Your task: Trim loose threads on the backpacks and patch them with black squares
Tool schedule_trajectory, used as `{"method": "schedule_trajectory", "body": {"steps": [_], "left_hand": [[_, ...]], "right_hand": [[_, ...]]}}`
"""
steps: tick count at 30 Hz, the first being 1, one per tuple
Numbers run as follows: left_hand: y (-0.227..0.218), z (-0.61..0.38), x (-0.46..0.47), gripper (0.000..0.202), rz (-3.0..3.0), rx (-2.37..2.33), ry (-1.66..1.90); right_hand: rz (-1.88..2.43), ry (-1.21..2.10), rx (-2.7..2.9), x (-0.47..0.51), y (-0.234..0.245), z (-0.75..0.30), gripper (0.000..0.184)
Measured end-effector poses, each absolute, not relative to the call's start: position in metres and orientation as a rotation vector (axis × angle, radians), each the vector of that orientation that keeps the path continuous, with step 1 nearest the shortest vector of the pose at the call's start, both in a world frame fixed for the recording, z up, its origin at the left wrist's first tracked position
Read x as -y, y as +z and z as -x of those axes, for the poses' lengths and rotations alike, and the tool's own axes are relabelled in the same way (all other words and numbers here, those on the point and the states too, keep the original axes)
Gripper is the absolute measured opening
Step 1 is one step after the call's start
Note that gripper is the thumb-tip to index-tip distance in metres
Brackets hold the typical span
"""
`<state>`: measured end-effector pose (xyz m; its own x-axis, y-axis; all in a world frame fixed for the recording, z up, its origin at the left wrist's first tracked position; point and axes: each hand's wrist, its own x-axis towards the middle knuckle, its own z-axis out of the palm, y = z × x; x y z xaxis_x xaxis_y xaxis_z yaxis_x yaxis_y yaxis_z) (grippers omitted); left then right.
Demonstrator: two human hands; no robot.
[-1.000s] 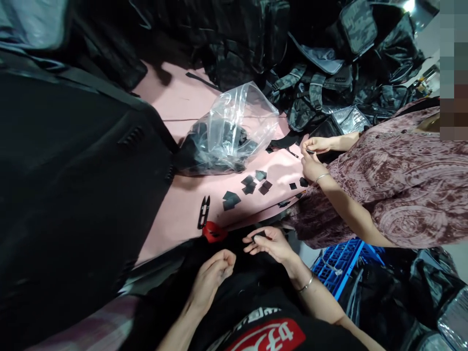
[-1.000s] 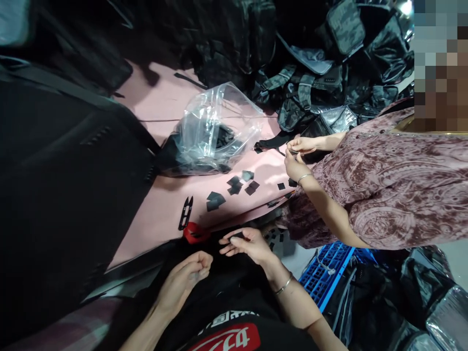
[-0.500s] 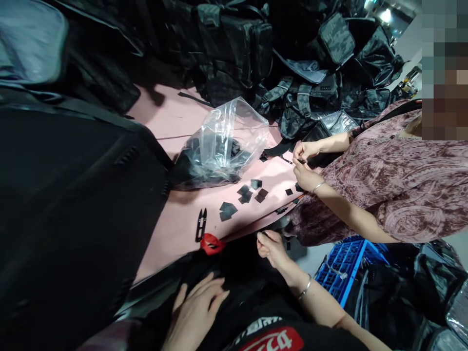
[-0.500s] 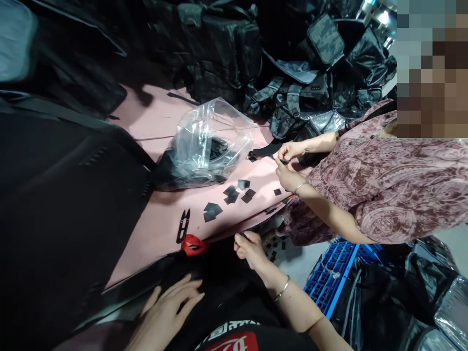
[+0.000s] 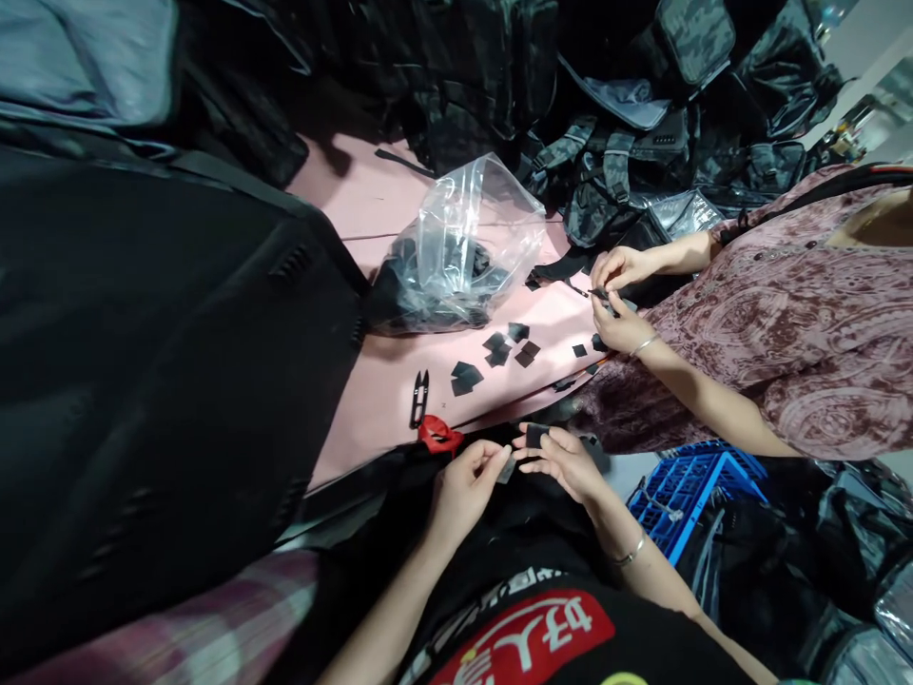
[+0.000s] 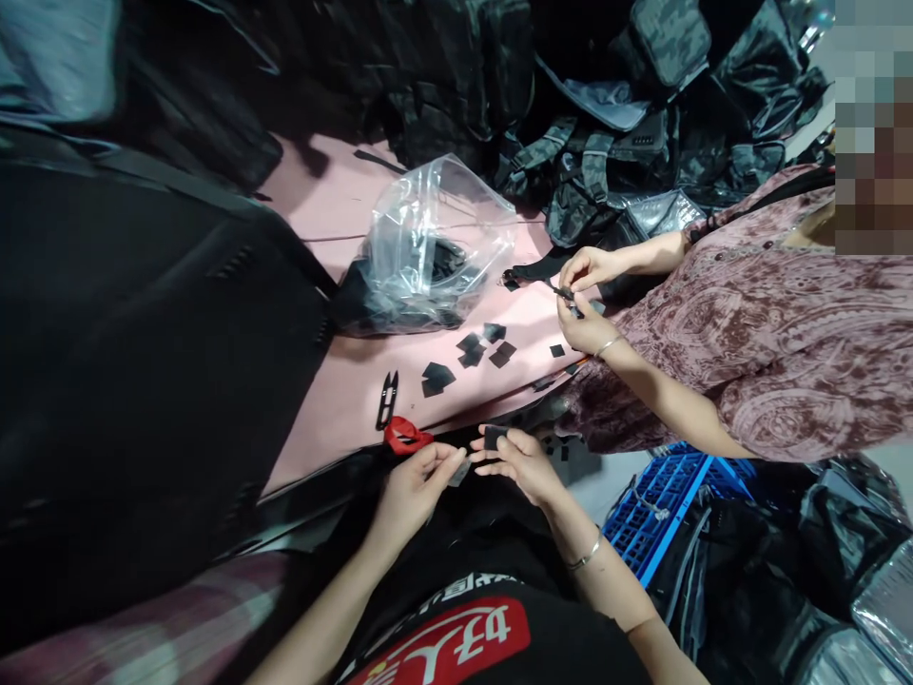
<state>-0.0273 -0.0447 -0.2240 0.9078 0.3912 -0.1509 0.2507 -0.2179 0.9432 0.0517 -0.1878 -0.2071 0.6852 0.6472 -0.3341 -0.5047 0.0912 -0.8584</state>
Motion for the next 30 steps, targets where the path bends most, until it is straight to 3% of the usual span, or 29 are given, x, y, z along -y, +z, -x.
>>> {"method": "schedule_trajectory", "body": {"steps": [5, 17, 30], "left_hand": [[-0.23, 0.038, 0.047, 0.029, -2.0, -0.368, 0.183], [-0.207, 0.023, 0.055, 0.031, -1.458, -0.564, 0.139], [-0.208, 0.028, 0.056, 0.028, -1.411, -0.598, 0.151]], "right_hand": [[1.358, 0.782, 0.132, 0.188, -0.212, -0.051, 0.047], [1.503, 0.67, 0.109, 0.181, -0.214, -0.046, 0.052], [1.491, 0.73, 0.215, 0.176, -0.218, -0.042, 0.034]]}}
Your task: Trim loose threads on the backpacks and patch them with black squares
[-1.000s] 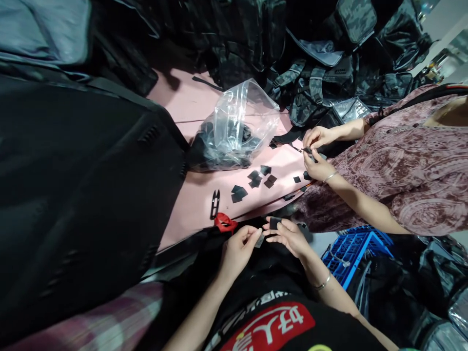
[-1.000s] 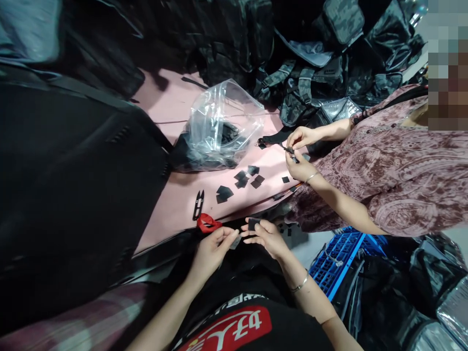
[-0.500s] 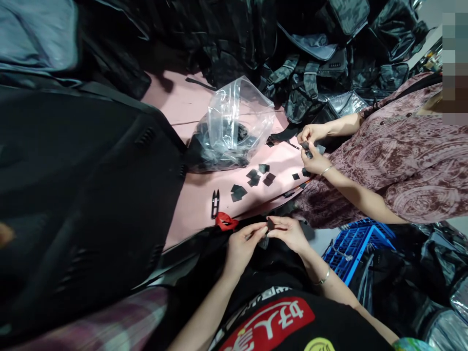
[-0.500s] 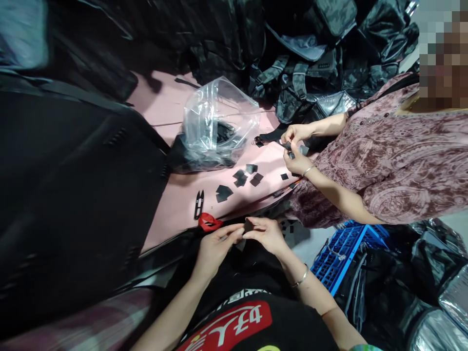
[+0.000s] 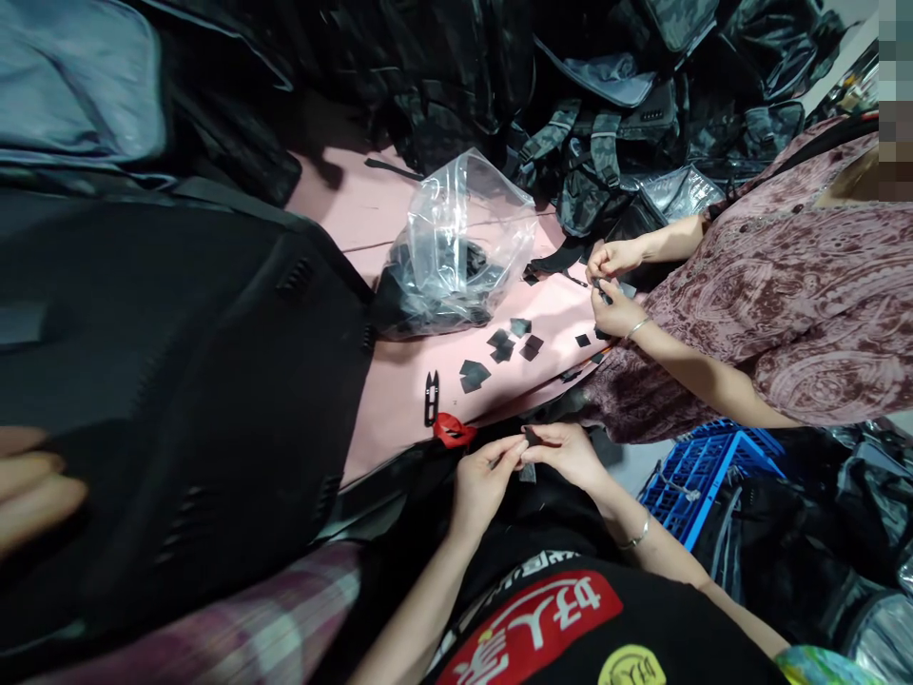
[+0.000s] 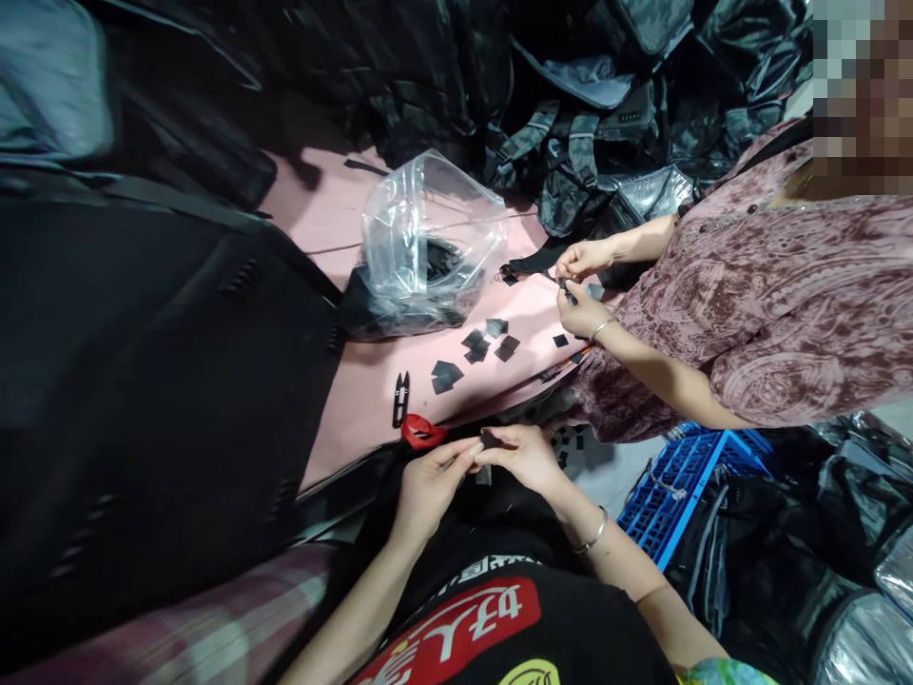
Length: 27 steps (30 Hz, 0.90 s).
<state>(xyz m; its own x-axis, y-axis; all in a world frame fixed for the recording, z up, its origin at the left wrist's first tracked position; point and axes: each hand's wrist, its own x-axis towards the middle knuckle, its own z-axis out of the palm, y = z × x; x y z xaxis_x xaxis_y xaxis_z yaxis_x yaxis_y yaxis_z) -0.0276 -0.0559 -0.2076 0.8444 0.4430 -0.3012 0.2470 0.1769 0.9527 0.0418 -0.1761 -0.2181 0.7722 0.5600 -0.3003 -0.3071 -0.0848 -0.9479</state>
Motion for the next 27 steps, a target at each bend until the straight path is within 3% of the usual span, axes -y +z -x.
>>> {"method": "schedule_trajectory", "body": {"steps": [5, 11, 20, 27], "left_hand": [[-0.209, 0.028, 0.055, 0.024, -1.41, -0.582, 0.165], [-0.204, 0.017, 0.054, 0.031, -1.131, -0.626, 0.169], [-0.195, -0.006, 0.048, 0.031, -1.061, -0.591, 0.145], [-0.191, -0.035, 0.042, 0.018, -0.676, -0.493, -0.127]], "right_hand": [[1.533, 0.711, 0.267, 0.175, -0.218, -0.043, 0.03], [1.471, 0.576, 0.148, 0.167, -0.209, -0.048, 0.039], [1.52, 0.447, 0.168, 0.161, -0.206, -0.066, 0.015], [1.514, 0.319, 0.296, 0.159, -0.19, -0.082, 0.032]]}}
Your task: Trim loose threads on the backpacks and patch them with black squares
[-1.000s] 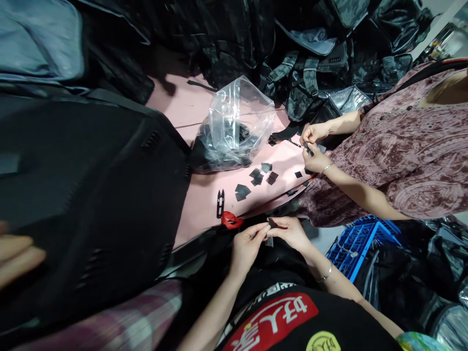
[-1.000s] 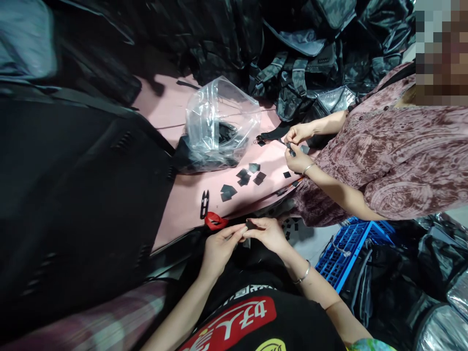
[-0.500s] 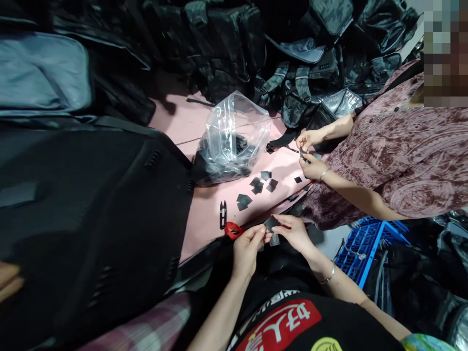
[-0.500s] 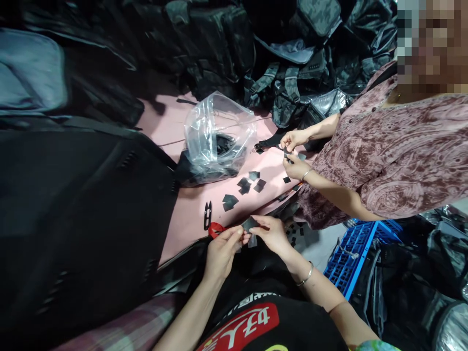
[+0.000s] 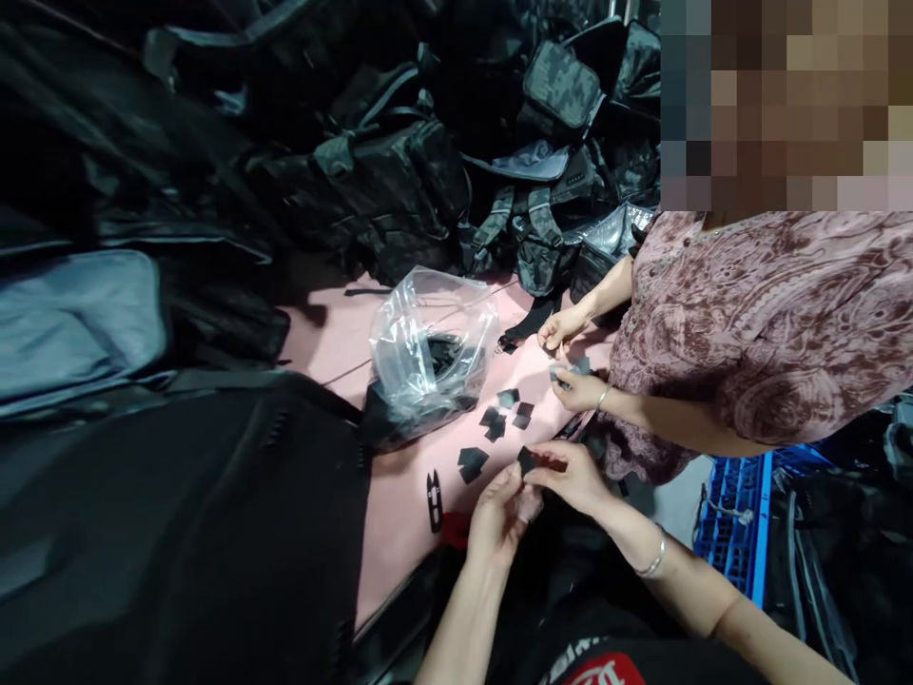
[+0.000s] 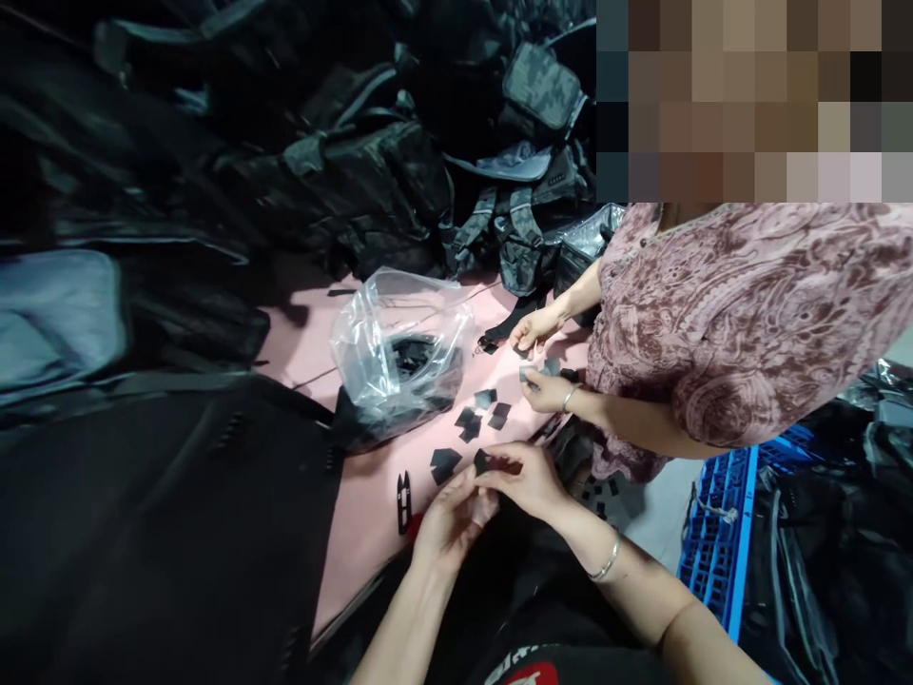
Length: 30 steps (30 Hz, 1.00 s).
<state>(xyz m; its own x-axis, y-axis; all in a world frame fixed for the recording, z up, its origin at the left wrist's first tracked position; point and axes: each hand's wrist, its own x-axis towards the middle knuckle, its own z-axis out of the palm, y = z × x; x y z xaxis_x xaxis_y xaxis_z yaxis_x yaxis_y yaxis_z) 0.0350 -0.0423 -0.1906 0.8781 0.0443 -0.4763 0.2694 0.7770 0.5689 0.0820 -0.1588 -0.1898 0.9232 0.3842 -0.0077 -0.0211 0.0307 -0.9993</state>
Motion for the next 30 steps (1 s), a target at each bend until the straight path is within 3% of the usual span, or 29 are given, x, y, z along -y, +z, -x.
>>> {"method": "schedule_trajectory", "body": {"steps": [3, 9, 13, 17, 23, 26, 30], "left_hand": [[-0.189, -0.04, 0.046, 0.022, -0.601, -0.497, -0.154], [-0.186, -0.041, 0.047, 0.01, -0.549, -0.578, -0.195], [-0.18, -0.031, 0.043, 0.012, -0.6, -0.566, -0.158], [-0.159, -0.014, 0.014, 0.022, -0.984, -0.538, 0.161], [-0.105, 0.016, -0.083, 0.023, -1.142, -0.738, 0.93], [-0.105, 0.026, -0.1, 0.029, -1.029, -0.779, 0.955], [-0.142, 0.027, -0.068, 0.039, -1.019, -0.773, 0.827]], "right_hand": [[1.566, 0.278, 0.401, 0.159, -0.181, -0.086, 0.04], [1.719, 0.235, 0.336, 0.153, -0.17, -0.089, 0.033], [1.767, 0.221, 0.404, 0.146, -0.167, -0.085, 0.033], [1.589, 0.363, 0.409, 0.148, -0.176, -0.069, 0.057], [1.598, 0.594, 0.341, 0.164, -0.221, -0.059, 0.05], [1.583, 0.664, 0.299, 0.17, -0.236, -0.056, 0.051], [1.57, 0.668, 0.241, 0.173, -0.245, -0.052, 0.048]]}}
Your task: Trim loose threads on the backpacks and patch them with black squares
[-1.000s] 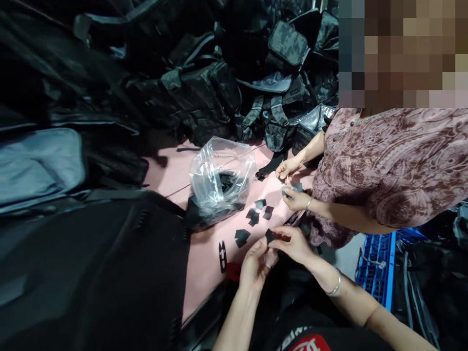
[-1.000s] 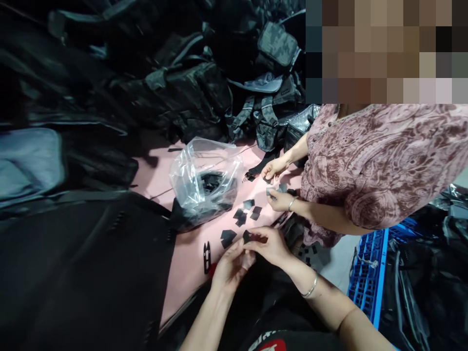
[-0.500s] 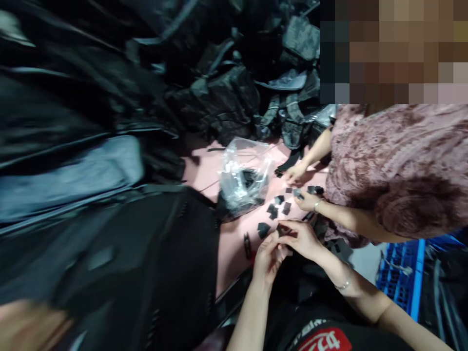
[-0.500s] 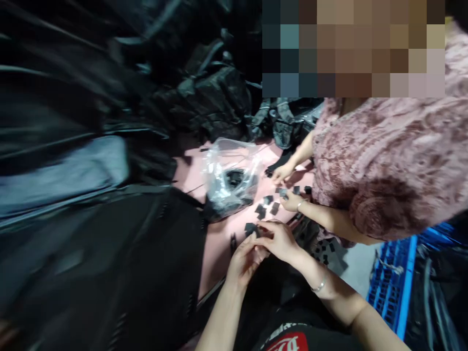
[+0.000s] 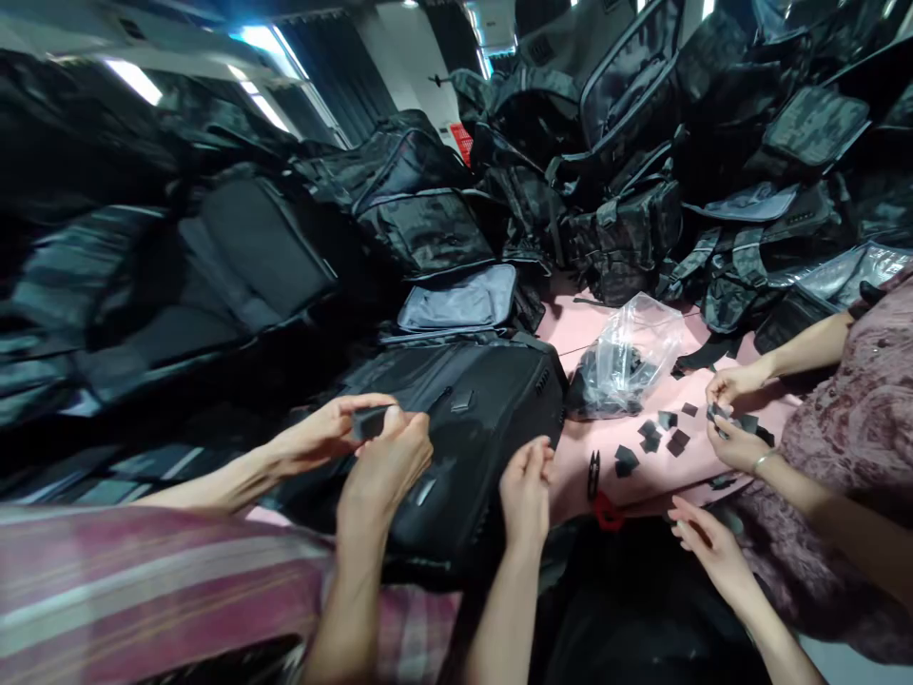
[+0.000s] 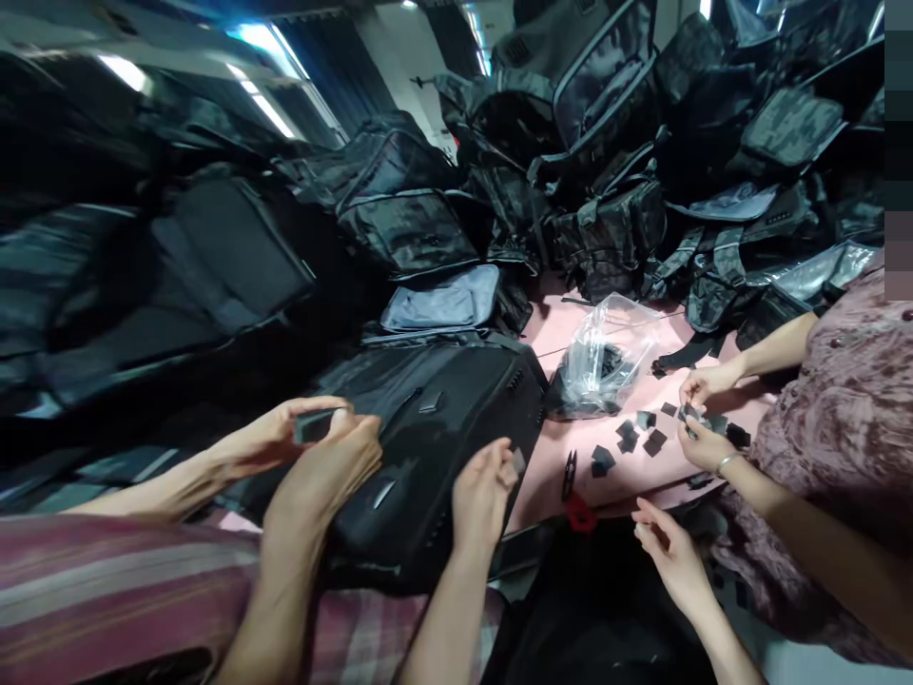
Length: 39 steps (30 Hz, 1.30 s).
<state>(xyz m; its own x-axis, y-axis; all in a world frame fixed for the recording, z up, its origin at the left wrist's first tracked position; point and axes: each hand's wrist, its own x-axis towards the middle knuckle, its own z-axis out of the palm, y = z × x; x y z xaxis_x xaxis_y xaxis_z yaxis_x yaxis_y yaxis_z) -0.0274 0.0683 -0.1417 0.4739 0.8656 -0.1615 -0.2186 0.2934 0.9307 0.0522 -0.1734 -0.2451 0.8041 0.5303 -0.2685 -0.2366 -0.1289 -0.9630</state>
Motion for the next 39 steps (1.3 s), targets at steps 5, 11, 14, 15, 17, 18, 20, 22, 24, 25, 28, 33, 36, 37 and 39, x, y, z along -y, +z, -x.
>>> {"method": "schedule_trajectory", "body": {"steps": [5, 11, 14, 15, 17, 18, 20, 22, 24, 25, 28, 33, 36, 37, 39], "left_hand": [[-0.158, 0.034, -0.053, 0.032, -1.448, -0.815, 0.603], [-0.095, 0.028, -0.165, 0.032, -2.278, -1.428, 0.806], [-0.078, 0.016, -0.212, 0.035, -2.256, -1.723, 0.491], [-0.077, 0.013, -0.222, 0.033, -2.23, -1.755, 0.44], [-0.08, 0.01, -0.233, 0.029, -2.19, -1.786, 0.403], [-0.081, 0.01, -0.236, 0.027, -2.175, -1.8, 0.399], [-0.084, 0.014, -0.239, 0.024, -2.156, -1.806, 0.431], [-0.086, 0.018, -0.24, 0.022, -2.145, -1.792, 0.504], [-0.086, 0.021, -0.239, 0.021, -2.129, -1.772, 0.598], [-0.086, 0.022, -0.238, 0.021, -2.117, -1.763, 0.648], [-0.085, 0.024, -0.234, 0.017, -2.078, -1.697, 0.788], [-0.078, 0.037, -0.218, 0.025, -2.093, -1.424, 0.922], [-0.076, 0.054, -0.204, 0.027, -2.157, -1.326, 0.865], [-0.077, 0.061, -0.198, 0.026, -2.179, -1.307, 0.829], [-0.077, 0.076, -0.186, 0.027, -2.246, -1.267, 0.725]], "right_hand": [[1.569, 0.749, 0.186, 0.181, -0.261, -0.05, 0.046], [1.607, 0.813, 0.196, 0.187, -0.283, -0.046, 0.051], [1.591, 0.797, 0.221, 0.184, -0.287, -0.043, 0.051], [1.585, 0.793, 0.227, 0.184, -0.288, -0.043, 0.051], [1.577, 0.788, 0.238, 0.185, -0.291, -0.042, 0.05], [1.576, 0.785, 0.241, 0.186, -0.293, -0.043, 0.049], [1.578, 0.776, 0.239, 0.191, -0.296, -0.044, 0.049], [1.582, 0.768, 0.222, 0.196, -0.298, -0.045, 0.049], [1.585, 0.763, 0.196, 0.201, -0.298, -0.047, 0.049], [1.587, 0.758, 0.184, 0.203, -0.297, -0.047, 0.049], [1.593, 0.738, 0.166, 0.207, -0.295, -0.048, 0.049], [1.613, 0.735, 0.147, 0.216, -0.298, -0.047, 0.054], [1.628, 0.769, 0.132, 0.225, -0.304, -0.047, 0.059], [1.632, 0.792, 0.127, 0.227, -0.307, -0.047, 0.06], [1.639, 0.836, 0.12, 0.231, -0.311, -0.046, 0.061]]}}
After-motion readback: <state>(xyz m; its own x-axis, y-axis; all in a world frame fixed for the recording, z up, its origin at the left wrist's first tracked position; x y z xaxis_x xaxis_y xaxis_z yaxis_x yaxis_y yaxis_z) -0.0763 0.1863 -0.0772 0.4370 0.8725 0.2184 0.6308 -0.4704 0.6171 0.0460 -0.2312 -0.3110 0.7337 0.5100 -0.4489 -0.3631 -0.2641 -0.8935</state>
